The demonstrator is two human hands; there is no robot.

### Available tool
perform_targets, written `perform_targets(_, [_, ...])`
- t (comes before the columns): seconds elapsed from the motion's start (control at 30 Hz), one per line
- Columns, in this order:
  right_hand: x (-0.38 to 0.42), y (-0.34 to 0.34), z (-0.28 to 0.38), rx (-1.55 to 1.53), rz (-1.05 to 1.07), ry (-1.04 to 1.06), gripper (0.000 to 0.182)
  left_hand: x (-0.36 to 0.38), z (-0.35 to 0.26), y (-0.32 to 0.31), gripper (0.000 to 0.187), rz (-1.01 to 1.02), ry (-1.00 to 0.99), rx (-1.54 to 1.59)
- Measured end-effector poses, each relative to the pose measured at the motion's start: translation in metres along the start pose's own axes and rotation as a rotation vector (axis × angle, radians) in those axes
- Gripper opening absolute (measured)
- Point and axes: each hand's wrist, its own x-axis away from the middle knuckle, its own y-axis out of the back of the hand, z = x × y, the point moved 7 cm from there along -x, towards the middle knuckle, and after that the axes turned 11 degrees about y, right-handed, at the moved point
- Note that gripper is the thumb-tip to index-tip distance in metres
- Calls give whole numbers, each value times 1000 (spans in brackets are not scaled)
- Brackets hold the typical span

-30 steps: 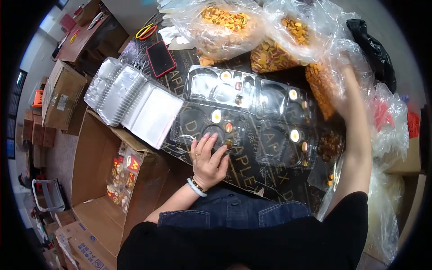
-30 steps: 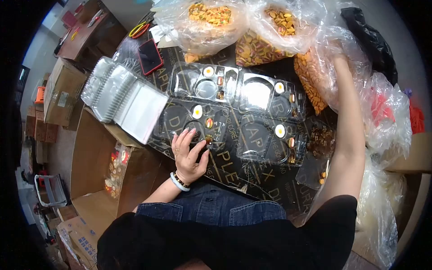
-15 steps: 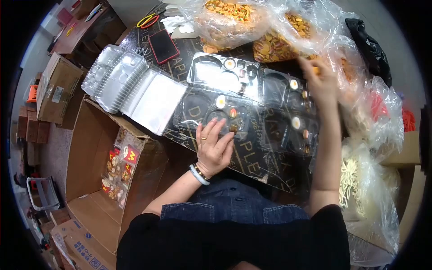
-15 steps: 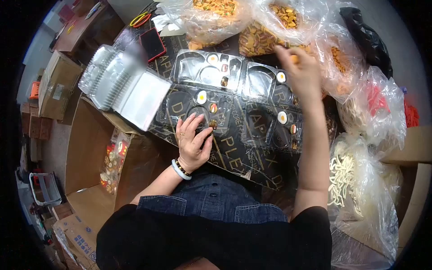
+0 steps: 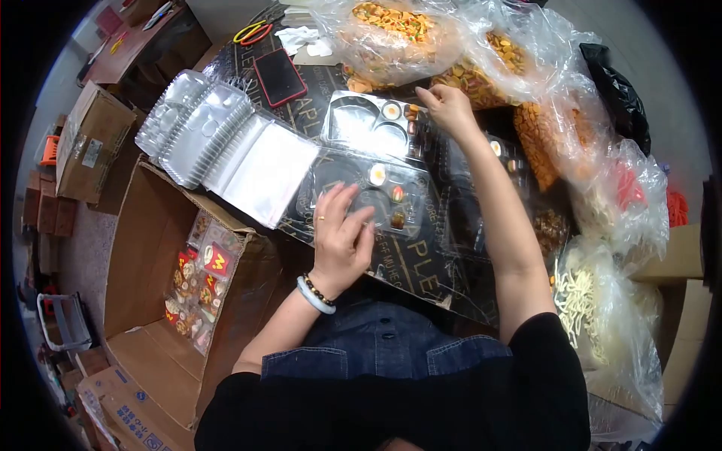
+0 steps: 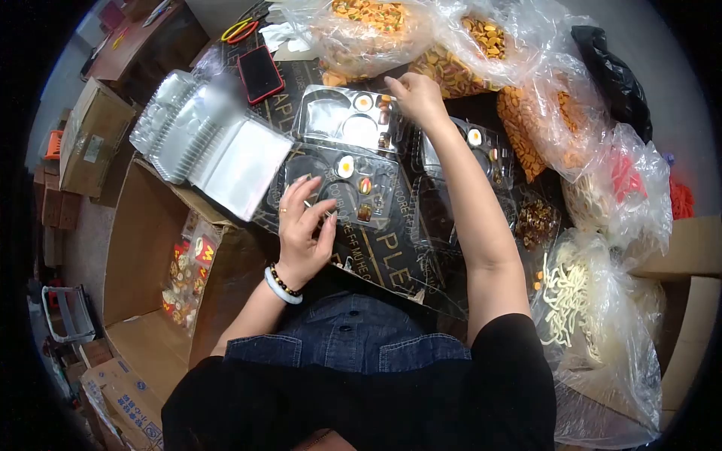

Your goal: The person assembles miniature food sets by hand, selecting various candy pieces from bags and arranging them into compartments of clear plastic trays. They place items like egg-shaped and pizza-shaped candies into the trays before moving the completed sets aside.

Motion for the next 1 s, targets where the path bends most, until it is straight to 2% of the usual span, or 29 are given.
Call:
perform_targets(0.03, [3,7,2,7,-63,32,41,-11,3,-3,19,13,-12,0])
perform_targets(0.1, [11,11,-21,-191,-101,-81,39,-41,6,-13,22,59,-21,-57])
perform_targets(0.13, [25,20,-12,-422,-109,-135,32,-58,7,-21,23,84,-24,-87])
perform_targets(0.23, [61,49,-19,-671,-151,-242,21,-109,8,-63,28,187,-116,-172])
perform_targets(0.3, [86,74,-33,-690,-200,-320,23,-134,15,-97,35,227,-177,-222])
perform_targets(0.4, [107,116,-60,-430,-252,-342,30,-152,24,-128,31,347,-186,-335])
perform_targets(0.43, [110,129,-64,-209,-287,-284,38,-155,26,-133,33,361,-187,-368])
perform_targets(0.53, [108,139,-74,207,-240,-139,42,-156,27,-133,32,344,-240,-367])
perform_targets(0.6, [101,132,-72,338,-295,7,41,-155,21,-128,34,351,-260,-382])
perform_targets(0.63, [103,127,-72,187,-270,-110,40,-156,21,-127,36,412,-172,-374])
perform_targets(0.67, [100,124,-77,186,-272,-110,40,-154,17,-127,36,413,-174,-375])
perform_targets(0.73, [93,118,-85,213,-284,-60,40,-145,-9,-116,39,246,-314,-318])
perform_targets(0.77, [93,118,-88,210,-285,-63,40,-135,-23,-117,38,261,-334,-272])
perform_targets(0.87, [93,118,-90,74,-266,-142,41,-98,-59,-132,34,434,-430,-147])
perform_targets(0.93, [94,116,-98,-19,-206,-246,36,-82,-72,-144,34,528,-448,-160])
perform_targets(1.0, [95,115,-103,-13,-250,-183,31,-74,-71,-155,33,558,-438,-187])
